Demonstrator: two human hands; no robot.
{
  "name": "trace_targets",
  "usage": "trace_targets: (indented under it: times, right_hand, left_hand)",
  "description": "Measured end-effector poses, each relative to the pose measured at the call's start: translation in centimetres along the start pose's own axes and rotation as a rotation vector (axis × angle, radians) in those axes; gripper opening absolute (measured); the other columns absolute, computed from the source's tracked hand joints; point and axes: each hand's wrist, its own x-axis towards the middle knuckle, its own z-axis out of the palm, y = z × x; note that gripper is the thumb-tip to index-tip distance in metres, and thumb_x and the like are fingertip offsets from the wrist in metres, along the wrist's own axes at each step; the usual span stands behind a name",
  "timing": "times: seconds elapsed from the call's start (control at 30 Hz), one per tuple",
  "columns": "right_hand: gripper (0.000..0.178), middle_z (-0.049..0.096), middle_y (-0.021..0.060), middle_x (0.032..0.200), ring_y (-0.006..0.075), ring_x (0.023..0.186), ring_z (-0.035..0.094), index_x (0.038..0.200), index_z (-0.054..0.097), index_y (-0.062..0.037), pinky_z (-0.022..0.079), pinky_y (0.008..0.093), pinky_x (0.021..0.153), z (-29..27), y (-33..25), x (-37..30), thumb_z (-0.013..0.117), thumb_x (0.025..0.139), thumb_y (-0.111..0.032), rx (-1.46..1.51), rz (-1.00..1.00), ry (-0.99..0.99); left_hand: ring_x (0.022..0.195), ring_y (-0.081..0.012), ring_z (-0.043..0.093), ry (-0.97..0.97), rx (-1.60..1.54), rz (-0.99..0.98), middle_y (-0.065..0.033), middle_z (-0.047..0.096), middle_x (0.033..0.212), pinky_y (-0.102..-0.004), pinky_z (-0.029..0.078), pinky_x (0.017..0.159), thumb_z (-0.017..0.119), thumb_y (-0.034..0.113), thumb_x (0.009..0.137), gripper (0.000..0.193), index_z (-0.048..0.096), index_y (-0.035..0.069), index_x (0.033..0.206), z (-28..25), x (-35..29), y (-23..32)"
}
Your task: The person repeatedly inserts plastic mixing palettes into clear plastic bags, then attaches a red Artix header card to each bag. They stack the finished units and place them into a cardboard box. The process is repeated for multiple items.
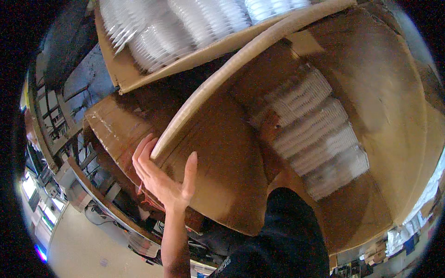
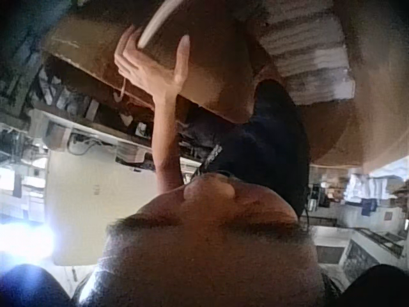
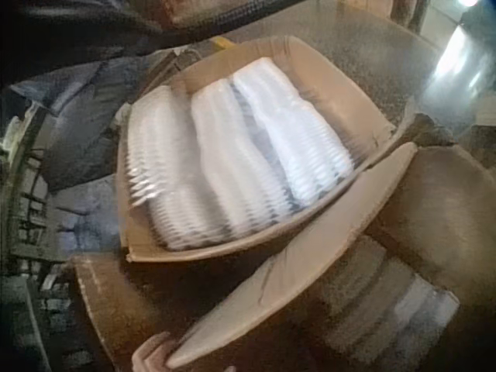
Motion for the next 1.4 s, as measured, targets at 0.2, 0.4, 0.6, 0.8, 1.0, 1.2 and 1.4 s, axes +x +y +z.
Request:
trace_targets:
  times: [0.2, 0.4, 0.6, 0.8, 1.0, 1.2, 1.4]
  right_hand:
    - [0.067, 0.028, 0.0162, 0.149, 0.0336, 0.135, 0.029, 0.146, 0.027, -0.0072, 0.033, 0.0548, 0.097, 0.6, -0.2, 0.3, 0.053, 0.09, -0.033, 0.061, -0.008, -0.068]
    - [0.06, 0.022, 0.0171, 0.153, 0.0353, 0.138, 0.026, 0.145, 0.03, -0.0078, 0.031, 0.0618, 0.096, -2.0, -0.2, 0.2, 0.05, 0.09, -0.023, -0.032, 0.079, 0.244]
    - [0.062, 0.014, 0.0196, 0.155, 0.0401, 0.142, 0.015, 0.145, 0.03, -0.0108, 0.03, 0.0647, 0.096, -1.6, 1.1, 0.6, 0.053, 0.088, -0.02, 0.039, 0.04, 0.019]
    - [0.068, 0.009, 0.0206, 0.156, 0.0441, 0.141, 0.013, 0.147, 0.026, -0.0138, 0.03, 0.0686, 0.092, -1.5, 1.7, 1.0, 0.056, 0.088, -0.026, 0.062, -0.035, 0.049]
    - [0.058, 0.011, 0.0242, 0.154, 0.0482, 0.139, 0.011, 0.149, 0.024, -0.0233, 0.028, 0.0754, 0.092, -3.6, 1.8, 2.2, 0.046, 0.096, -0.025, 0.198, -0.078, -0.303]
    - [0.061, 0.012, 0.0276, 0.151, 0.0546, 0.136, 0.009, 0.149, 0.023, -0.0251, 0.021, 0.0815, 0.09, -5.4, -0.3, 3.5, 0.046, 0.095, -0.04, 0.102, 0.021, -0.441]
    - [0.064, 0.014, 0.0292, 0.15, 0.0557, 0.136, 0.008, 0.147, 0.027, -0.0165, 0.018, 0.0841, 0.087, -4.1, -0.9, 3.4, 0.046, 0.093, -0.046, 0.102, 0.024, -0.338]
  left_hand:
    - [0.11, -0.0335, 0.047, -0.002, -0.004, -0.014, -0.0176, 0.051, 0.12, -0.0437, 0.034, 0.094, 0.076, 0.038, 0.069, 0.068, 0.047, 0.001, 0.118, 0.1, -0.1, 0.1]
    - [0.109, -0.0338, 0.048, -0.008, 0.01, 0.049, -0.0178, 0.051, 0.12, -0.0437, 0.035, 0.094, 0.076, 0.036, 0.07, 0.067, 0.047, 0.0, 0.119, 0.0, 0.0, 0.0]
    - [0.111, -0.0354, 0.046, -0.024, -0.02, 0.045, -0.0187, 0.049, 0.12, -0.0458, 0.034, 0.097, 0.075, 0.035, 0.073, 0.069, 0.045, -0.002, 0.123, 0.1, -0.2, -0.1]
    - [0.107, -0.0339, 0.048, -0.003, -0.008, 0.031, -0.0188, 0.051, 0.118, -0.0443, 0.035, 0.094, 0.076, 0.034, 0.069, 0.067, 0.047, -0.001, 0.118, 0.2, 0.0, 0.1]
    - [0.108, -0.0344, 0.048, -0.016, 0.0, 0.035, -0.0195, 0.05, 0.119, -0.0441, 0.036, 0.094, 0.076, 0.035, 0.07, 0.068, 0.046, -0.001, 0.119, 0.1, 0.1, 0.2]
    - [0.109, -0.0342, 0.048, -0.011, -0.021, 0.038, -0.0197, 0.051, 0.118, -0.0442, 0.036, 0.095, 0.077, 0.035, 0.07, 0.068, 0.047, -0.002, 0.119, 0.2, -0.1, 0.2]
    - [0.108, -0.0336, 0.049, -0.026, -0.04, 0.017, -0.0191, 0.051, 0.117, -0.0438, 0.036, 0.095, 0.076, 0.034, 0.069, 0.067, 0.047, -0.002, 0.118, 0.1, -0.2, 0.1]
